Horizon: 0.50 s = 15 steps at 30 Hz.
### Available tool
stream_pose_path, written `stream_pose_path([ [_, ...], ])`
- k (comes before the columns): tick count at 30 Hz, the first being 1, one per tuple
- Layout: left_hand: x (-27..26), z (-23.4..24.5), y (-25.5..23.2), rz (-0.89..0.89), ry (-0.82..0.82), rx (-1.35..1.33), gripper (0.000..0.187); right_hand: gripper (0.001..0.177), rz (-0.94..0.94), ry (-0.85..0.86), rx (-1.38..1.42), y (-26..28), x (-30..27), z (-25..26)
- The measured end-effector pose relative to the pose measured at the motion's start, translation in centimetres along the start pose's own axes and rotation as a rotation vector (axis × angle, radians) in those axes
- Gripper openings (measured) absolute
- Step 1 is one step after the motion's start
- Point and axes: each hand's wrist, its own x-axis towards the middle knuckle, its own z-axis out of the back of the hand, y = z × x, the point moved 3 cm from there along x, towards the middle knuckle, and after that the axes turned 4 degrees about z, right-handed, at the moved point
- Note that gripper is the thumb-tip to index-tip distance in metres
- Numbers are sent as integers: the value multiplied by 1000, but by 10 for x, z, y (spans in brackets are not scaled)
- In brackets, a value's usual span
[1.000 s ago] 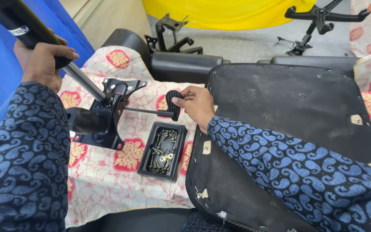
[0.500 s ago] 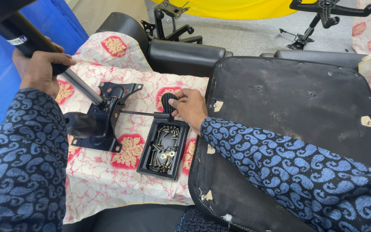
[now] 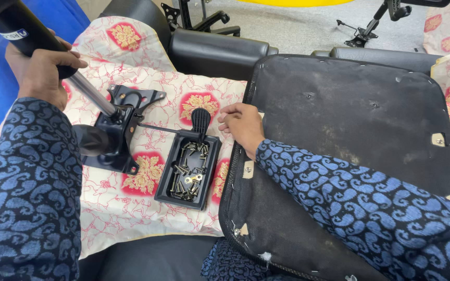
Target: The person removes a gas-lift column and mounting bracket from an office chair seat using a screwdriver. They loosen and remove screws from the bracket, detach the column, then unscrew fasteners from the underside of the seat and place the removed parts aside.
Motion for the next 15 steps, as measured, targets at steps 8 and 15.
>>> stream_pose_path([
  [8, 2, 0, 8, -66, -14, 8, 58, 19, -18, -88, 43, -2, -17, 42],
  [15, -17, -22, 22, -359, -344, -19, 80, 21, -16, -131, 37, -8, -29, 100],
])
